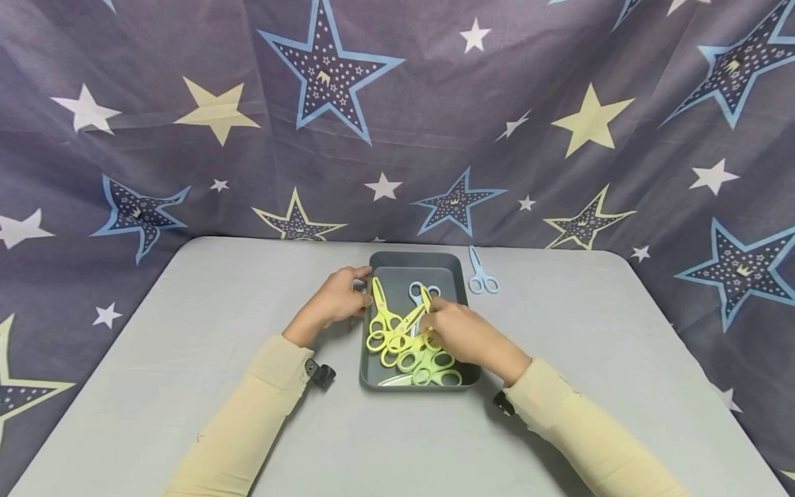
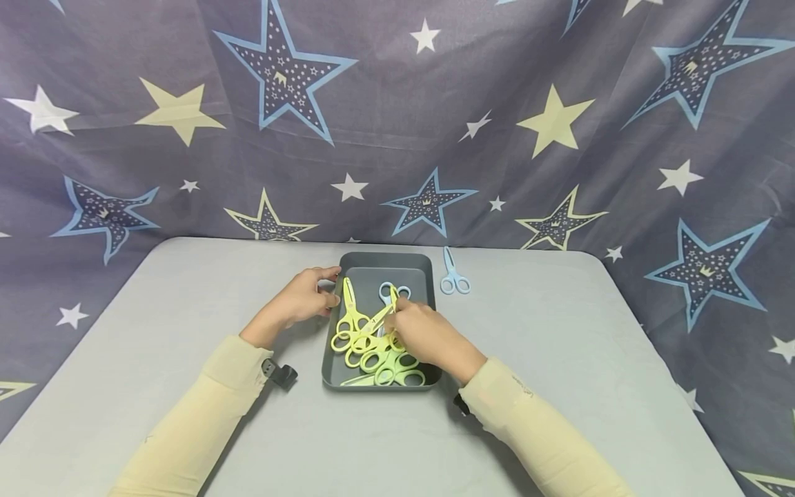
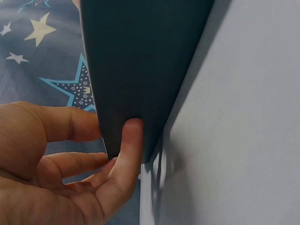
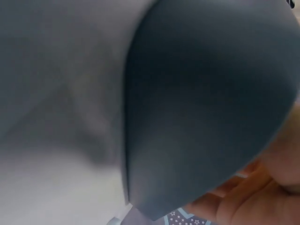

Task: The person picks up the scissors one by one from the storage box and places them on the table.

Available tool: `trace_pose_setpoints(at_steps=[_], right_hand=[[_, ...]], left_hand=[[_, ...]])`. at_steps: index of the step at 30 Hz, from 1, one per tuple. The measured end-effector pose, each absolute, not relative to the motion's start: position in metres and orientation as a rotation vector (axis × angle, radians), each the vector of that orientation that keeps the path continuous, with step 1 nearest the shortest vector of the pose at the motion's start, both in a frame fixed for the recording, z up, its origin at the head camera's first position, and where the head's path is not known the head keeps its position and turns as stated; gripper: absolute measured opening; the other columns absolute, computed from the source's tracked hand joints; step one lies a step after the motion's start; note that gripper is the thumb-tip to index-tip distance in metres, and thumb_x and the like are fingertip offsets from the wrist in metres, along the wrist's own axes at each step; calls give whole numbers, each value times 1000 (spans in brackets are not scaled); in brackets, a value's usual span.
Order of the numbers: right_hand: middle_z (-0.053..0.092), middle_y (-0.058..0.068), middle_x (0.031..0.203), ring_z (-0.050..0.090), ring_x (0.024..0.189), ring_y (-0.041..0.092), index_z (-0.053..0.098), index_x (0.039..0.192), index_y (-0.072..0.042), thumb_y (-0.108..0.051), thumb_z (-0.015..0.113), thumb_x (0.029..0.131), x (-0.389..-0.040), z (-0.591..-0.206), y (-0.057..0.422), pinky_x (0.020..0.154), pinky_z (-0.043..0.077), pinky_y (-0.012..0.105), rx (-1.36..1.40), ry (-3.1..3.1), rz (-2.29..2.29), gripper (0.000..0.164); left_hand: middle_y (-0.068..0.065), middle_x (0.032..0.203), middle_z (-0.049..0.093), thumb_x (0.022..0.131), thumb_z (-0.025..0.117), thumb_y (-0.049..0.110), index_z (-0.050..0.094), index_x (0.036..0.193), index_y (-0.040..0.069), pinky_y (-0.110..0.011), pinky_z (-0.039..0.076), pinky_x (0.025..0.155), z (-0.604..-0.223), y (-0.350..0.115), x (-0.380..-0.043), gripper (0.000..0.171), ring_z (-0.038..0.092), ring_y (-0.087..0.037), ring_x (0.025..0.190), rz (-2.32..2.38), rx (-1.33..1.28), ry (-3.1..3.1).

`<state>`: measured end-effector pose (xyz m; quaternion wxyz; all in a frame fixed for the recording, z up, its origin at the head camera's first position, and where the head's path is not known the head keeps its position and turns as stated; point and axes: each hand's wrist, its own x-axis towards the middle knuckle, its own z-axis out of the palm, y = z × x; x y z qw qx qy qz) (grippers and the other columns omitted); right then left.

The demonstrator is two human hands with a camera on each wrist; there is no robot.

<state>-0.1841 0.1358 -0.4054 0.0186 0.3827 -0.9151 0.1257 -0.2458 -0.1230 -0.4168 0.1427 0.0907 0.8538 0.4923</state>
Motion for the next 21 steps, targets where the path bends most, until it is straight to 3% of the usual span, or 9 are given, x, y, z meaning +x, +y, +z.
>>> trace_pose_setpoints(at_steps=[5, 21], right_hand=[[64, 5, 97, 67, 86, 19, 81, 99, -11, -2, 73, 90, -181, -399, 137, 77, 62, 31, 1190, -2841, 384, 15], [66, 10, 100, 68, 85, 25, 82, 99, -14, -1, 72, 91, -181, -381, 143, 67, 64, 34, 1121, -2783, 228, 19]], left_hand=[[-25, 148, 47, 88, 63, -5, 34, 157, -2, -31, 65, 67, -417, -123, -246, 75, 72, -24, 74, 1414, 261, 2468], [-26, 147, 48, 88, 63, -4, 34, 157, -3, -31, 65, 69, -416, -124, -245, 75, 73, -23, 75, 1414, 263, 2467]])
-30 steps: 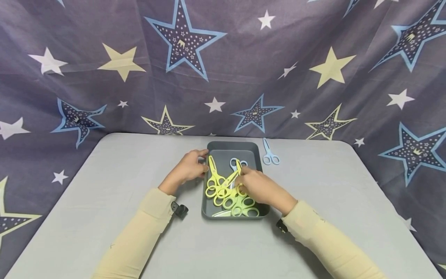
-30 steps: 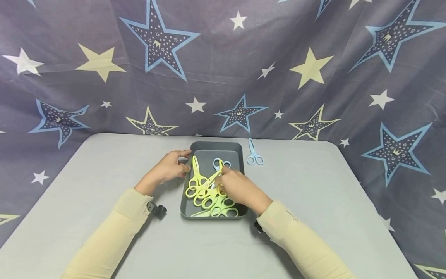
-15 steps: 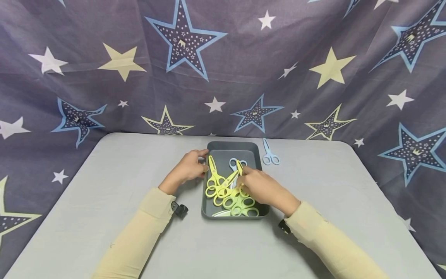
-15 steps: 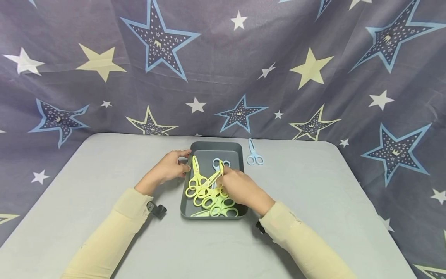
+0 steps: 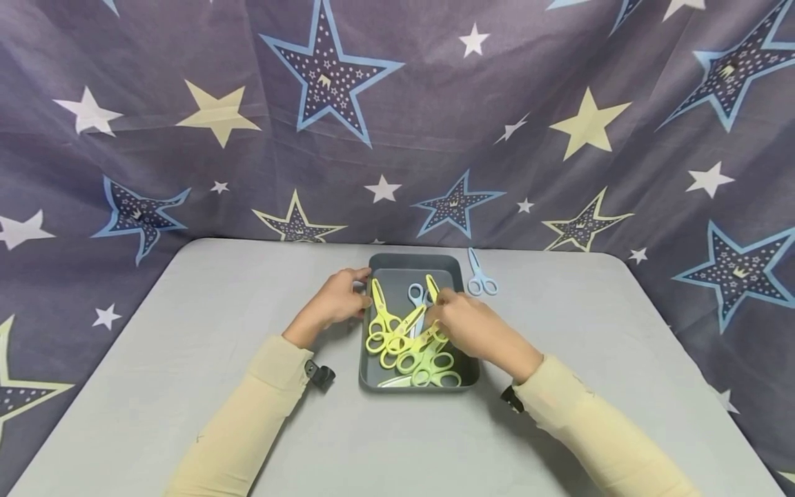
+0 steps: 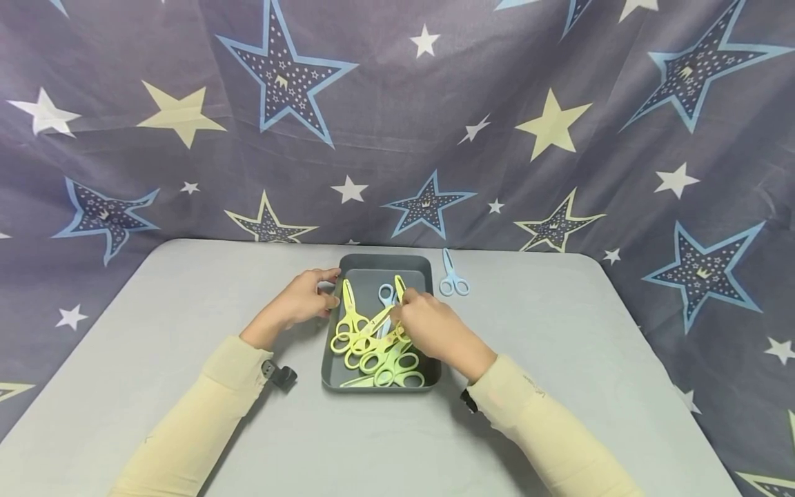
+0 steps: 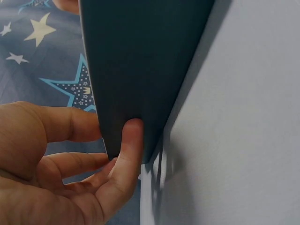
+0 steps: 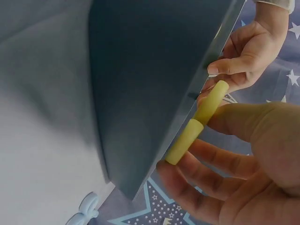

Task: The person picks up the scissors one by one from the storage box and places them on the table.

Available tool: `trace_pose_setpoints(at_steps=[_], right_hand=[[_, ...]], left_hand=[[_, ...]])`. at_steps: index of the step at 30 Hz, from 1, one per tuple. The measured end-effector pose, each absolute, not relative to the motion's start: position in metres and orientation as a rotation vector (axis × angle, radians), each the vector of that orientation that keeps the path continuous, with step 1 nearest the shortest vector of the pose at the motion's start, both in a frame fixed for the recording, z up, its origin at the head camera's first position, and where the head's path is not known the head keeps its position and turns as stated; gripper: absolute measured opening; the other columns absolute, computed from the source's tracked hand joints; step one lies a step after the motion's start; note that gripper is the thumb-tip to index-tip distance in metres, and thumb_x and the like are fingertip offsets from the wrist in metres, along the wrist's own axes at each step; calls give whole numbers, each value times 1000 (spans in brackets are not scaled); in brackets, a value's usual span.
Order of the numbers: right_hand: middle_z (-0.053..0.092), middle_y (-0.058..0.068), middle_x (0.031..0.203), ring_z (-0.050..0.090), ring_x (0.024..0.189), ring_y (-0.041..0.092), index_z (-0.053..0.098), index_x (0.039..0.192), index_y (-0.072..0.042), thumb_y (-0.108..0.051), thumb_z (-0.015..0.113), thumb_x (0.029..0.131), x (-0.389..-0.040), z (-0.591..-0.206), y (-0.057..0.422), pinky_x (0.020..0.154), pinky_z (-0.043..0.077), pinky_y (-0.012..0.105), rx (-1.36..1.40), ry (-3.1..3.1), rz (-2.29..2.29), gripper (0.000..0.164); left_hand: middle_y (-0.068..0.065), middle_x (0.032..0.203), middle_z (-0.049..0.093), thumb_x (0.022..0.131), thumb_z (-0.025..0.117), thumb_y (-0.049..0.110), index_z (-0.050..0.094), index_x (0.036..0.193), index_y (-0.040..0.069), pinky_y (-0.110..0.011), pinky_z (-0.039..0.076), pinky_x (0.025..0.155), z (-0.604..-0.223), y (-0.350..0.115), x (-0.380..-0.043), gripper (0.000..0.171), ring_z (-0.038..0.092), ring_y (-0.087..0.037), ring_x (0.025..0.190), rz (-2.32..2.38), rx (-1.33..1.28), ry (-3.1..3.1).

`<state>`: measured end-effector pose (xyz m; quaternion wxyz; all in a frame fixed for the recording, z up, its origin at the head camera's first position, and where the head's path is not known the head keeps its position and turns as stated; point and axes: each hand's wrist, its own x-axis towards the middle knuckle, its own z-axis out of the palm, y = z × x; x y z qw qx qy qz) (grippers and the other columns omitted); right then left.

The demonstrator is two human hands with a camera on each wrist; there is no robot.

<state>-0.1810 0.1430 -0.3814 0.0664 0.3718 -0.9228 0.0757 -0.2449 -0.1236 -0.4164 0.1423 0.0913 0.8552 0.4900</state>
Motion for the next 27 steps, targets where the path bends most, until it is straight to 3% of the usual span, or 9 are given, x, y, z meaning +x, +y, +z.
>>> trace_pose_setpoints(at_steps=[10, 27], right_hand=[[67, 11, 100, 68, 83, 29, 82, 103, -13, 2, 67, 91, -196, -377, 159, 65, 64, 41, 1006, -2803, 209, 24], [59, 11, 84, 60, 69, 32, 71, 80, -12, 4, 67, 86, -236, -382, 207, 55, 56, 46, 837, -2793, 179, 18]], left_hand=[[-25, 147, 49, 88, 62, -4, 34, 157, -2, -31, 65, 69, -419, -124, -246, 75, 73, -24, 76, 1423, 268, 2464], [-28, 147, 47, 87, 62, -5, 34, 156, -5, -31, 66, 68, -420, -124, -247, 75, 73, -25, 76, 1434, 273, 2464]])
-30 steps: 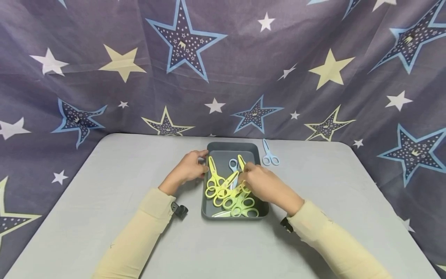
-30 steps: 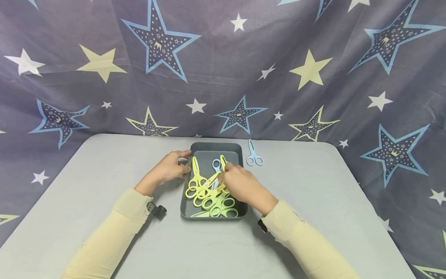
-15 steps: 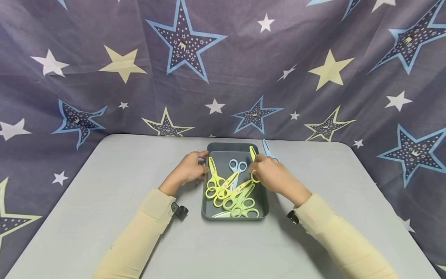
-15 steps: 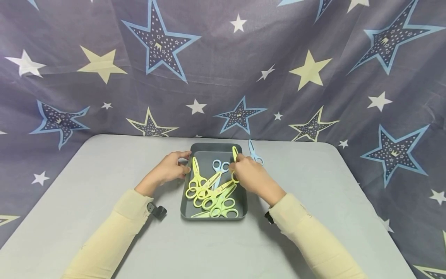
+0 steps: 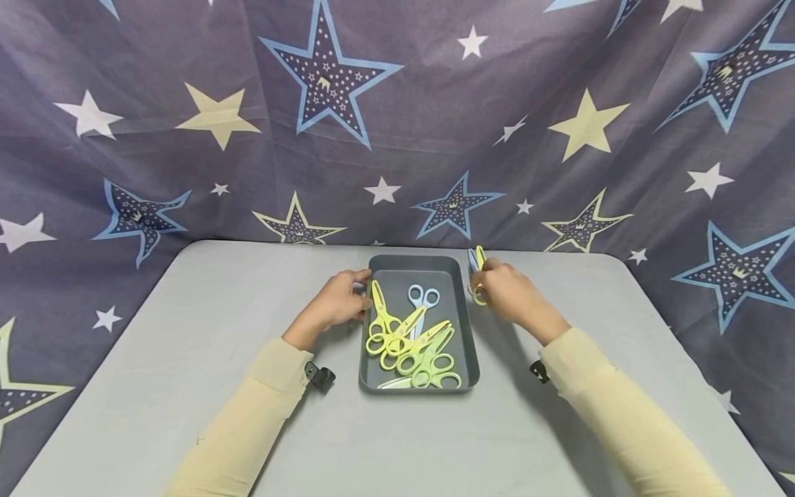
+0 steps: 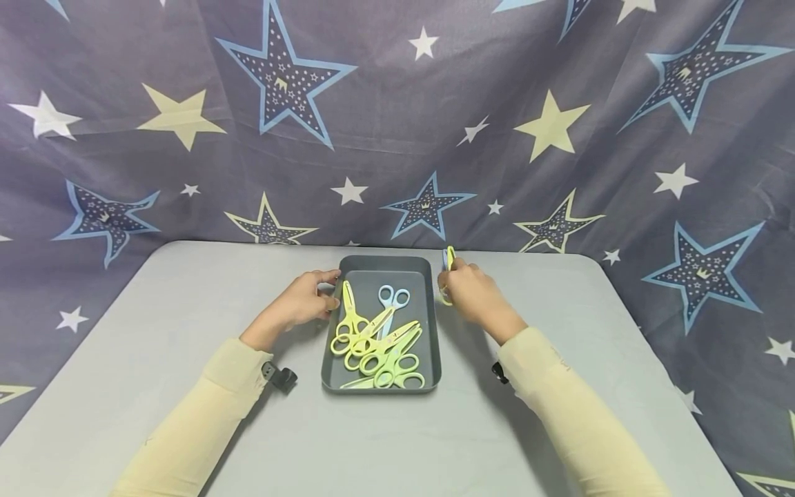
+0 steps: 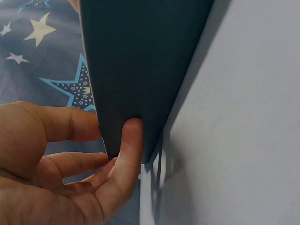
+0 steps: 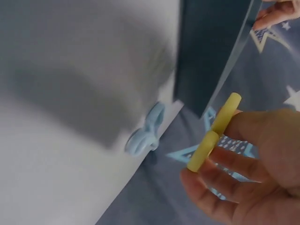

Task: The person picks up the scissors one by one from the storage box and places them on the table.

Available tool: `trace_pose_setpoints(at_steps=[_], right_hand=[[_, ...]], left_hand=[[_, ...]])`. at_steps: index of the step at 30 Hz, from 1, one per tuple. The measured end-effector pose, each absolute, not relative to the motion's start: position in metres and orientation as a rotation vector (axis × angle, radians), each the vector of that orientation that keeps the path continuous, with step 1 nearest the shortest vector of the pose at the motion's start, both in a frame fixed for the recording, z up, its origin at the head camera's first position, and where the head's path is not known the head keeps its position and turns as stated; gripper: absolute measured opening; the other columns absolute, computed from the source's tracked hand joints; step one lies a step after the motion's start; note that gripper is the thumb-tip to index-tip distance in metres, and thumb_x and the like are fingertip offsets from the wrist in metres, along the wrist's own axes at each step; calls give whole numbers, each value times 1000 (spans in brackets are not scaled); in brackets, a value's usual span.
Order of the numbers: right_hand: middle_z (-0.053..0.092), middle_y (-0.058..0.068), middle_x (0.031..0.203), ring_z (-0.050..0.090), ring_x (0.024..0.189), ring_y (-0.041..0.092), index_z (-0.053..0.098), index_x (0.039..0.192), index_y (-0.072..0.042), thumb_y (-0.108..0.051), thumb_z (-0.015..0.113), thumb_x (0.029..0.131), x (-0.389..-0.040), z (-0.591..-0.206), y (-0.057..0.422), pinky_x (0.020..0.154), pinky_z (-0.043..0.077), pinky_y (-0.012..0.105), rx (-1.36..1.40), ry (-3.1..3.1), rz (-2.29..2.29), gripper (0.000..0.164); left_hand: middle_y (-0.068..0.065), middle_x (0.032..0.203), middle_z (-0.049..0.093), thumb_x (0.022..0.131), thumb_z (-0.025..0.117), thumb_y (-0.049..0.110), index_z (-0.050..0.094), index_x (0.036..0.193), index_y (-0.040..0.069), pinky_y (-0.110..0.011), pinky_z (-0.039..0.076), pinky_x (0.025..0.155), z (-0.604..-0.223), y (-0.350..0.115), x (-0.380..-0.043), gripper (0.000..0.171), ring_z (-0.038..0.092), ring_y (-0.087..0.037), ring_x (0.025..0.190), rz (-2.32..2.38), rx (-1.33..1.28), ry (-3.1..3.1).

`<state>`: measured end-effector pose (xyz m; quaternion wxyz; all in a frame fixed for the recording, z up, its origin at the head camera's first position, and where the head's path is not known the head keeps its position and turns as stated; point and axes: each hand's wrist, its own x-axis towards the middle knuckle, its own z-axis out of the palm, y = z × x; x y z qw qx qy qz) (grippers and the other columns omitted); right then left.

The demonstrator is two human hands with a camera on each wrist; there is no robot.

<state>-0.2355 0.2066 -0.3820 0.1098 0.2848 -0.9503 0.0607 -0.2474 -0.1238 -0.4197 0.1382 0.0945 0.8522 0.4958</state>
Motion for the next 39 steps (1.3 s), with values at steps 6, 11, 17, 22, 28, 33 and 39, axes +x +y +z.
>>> trace_pose_setpoints(at_steps=[6, 11, 17, 22, 28, 33, 39], right_hand=[[58, 13, 82, 61, 70, 35, 70, 80, -9, 7, 66, 83, -251, -385, 225, 56, 56, 49, 836, -2781, 167, 16], [60, 16, 85, 62, 76, 36, 71, 83, -6, 6, 68, 83, -263, -387, 239, 63, 57, 51, 814, -2812, 127, 13], [61, 17, 90, 62, 79, 36, 74, 90, -7, 4, 64, 85, -272, -394, 254, 67, 58, 52, 757, -2876, 145, 16], [60, 14, 87, 61, 75, 35, 69, 77, -11, 4, 66, 83, -280, -404, 264, 64, 55, 51, 774, -2883, 90, 16], [59, 13, 87, 59, 76, 32, 70, 78, -12, 3, 67, 83, -288, -412, 271, 65, 55, 49, 769, -2919, 108, 16], [59, 13, 89, 59, 80, 30, 74, 86, -10, 4, 65, 88, -291, -416, 272, 69, 56, 48, 781, -2955, 127, 16], [60, 13, 91, 60, 83, 30, 76, 93, -7, 4, 65, 89, -294, -421, 272, 73, 57, 48, 775, -2995, 127, 16]], left_hand=[[-27, 146, 48, 86, 63, -5, 35, 156, -4, -31, 66, 67, -419, -123, -246, 75, 73, -24, 76, 1435, 269, 2470], [-26, 147, 48, 86, 63, -5, 34, 157, -3, -31, 66, 67, -420, -123, -247, 76, 72, -22, 73, 1430, 270, 2467], [-26, 148, 48, 86, 63, -5, 34, 157, -3, -31, 66, 67, -420, -124, -246, 76, 72, -22, 73, 1428, 270, 2468], [-27, 148, 47, 86, 62, -5, 34, 157, -4, -31, 66, 68, -419, -124, -246, 76, 72, -24, 74, 1429, 270, 2470], [-27, 147, 46, 86, 63, -6, 35, 156, -4, -30, 66, 67, -419, -124, -246, 76, 72, -23, 74, 1433, 272, 2472], [-27, 147, 47, 85, 63, -6, 36, 156, -4, -30, 66, 66, -419, -125, -247, 76, 71, -22, 72, 1436, 270, 2481], [-28, 147, 45, 86, 64, -5, 37, 156, -3, -31, 66, 67, -421, -125, -247, 76, 71, -21, 71, 1434, 261, 2477]])
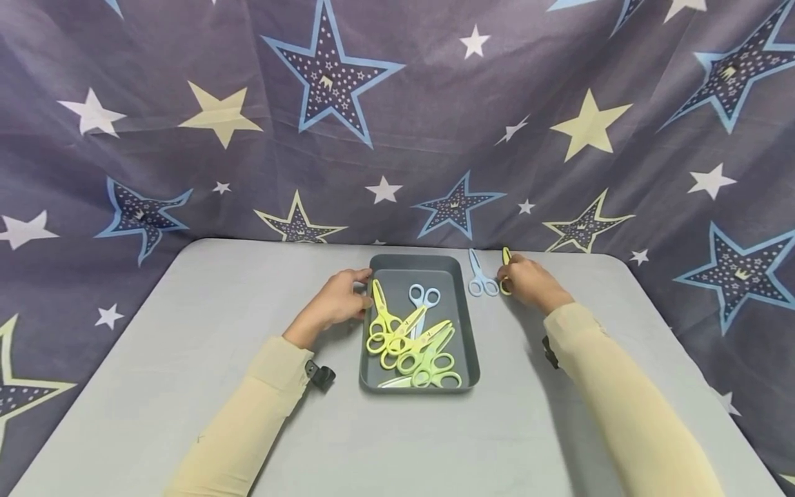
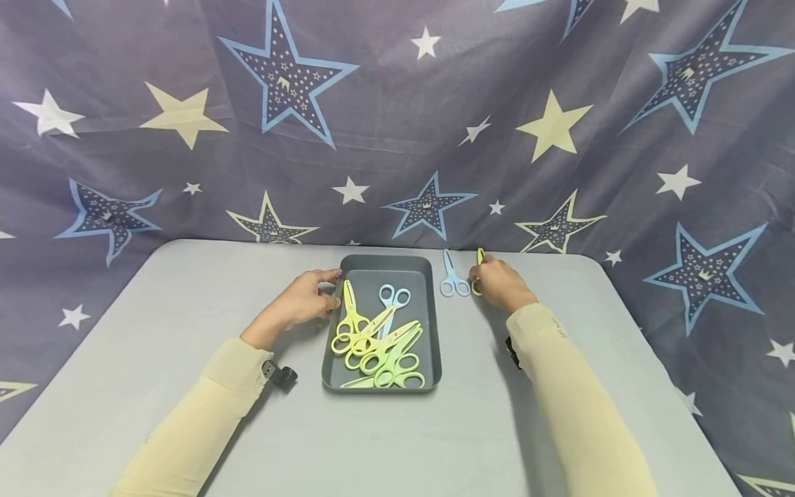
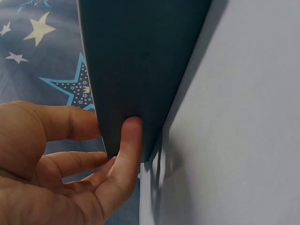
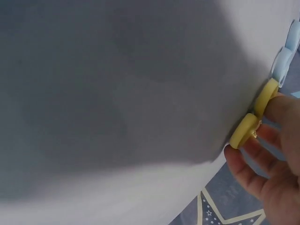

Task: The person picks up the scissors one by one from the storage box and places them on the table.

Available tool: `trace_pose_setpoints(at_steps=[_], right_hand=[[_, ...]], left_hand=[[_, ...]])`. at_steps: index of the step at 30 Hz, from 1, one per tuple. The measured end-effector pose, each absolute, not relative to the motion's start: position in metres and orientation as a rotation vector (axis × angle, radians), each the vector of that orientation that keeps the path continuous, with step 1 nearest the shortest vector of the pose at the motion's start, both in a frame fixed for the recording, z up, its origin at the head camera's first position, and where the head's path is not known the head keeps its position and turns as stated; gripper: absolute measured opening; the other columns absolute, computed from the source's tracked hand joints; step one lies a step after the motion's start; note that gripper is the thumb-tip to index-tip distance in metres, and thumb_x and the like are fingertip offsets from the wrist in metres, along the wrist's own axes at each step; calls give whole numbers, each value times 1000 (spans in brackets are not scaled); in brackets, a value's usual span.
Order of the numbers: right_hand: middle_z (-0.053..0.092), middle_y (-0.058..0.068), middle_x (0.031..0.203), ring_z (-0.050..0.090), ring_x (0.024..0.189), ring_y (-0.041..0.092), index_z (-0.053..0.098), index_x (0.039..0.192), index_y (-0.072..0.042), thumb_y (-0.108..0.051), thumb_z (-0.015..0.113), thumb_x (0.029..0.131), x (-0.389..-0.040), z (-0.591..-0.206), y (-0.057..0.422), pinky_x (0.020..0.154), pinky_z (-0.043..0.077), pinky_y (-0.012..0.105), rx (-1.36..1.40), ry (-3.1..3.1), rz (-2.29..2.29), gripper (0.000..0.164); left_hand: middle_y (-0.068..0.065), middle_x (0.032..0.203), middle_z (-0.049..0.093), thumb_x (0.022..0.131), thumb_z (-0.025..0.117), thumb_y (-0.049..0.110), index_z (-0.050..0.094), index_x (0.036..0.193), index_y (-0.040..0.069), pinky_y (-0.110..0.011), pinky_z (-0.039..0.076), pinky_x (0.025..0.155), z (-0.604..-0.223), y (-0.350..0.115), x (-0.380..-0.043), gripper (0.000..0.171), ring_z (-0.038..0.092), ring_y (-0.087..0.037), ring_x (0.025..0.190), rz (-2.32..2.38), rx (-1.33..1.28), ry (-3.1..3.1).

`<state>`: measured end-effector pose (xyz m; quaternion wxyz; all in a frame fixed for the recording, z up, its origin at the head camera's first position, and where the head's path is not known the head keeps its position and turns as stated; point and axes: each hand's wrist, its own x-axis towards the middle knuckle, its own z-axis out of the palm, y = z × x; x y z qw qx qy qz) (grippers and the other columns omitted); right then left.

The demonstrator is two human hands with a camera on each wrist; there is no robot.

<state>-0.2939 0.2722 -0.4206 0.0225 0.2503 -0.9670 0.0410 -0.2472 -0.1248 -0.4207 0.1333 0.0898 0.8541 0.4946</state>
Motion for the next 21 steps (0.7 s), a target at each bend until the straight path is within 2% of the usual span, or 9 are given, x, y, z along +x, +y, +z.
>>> trace_pose_setpoints(at_steps=[14, 21], right_hand=[[64, 14, 99, 64, 92, 31, 75, 101, -3, 0, 68, 91, -296, -422, 268, 84, 58, 50, 689, -3070, 153, 13], [64, 15, 103, 65, 97, 33, 75, 105, -2, 1, 66, 91, -293, -421, 267, 89, 57, 51, 674, -3079, 197, 17]], left_hand=[[-28, 147, 44, 86, 64, -5, 37, 156, -2, -30, 66, 67, -420, -123, -247, 75, 71, -22, 73, 1436, 250, 2471], [-27, 147, 45, 85, 64, -6, 37, 156, -3, -31, 66, 67, -420, -124, -247, 76, 71, -21, 72, 1439, 249, 2470]])
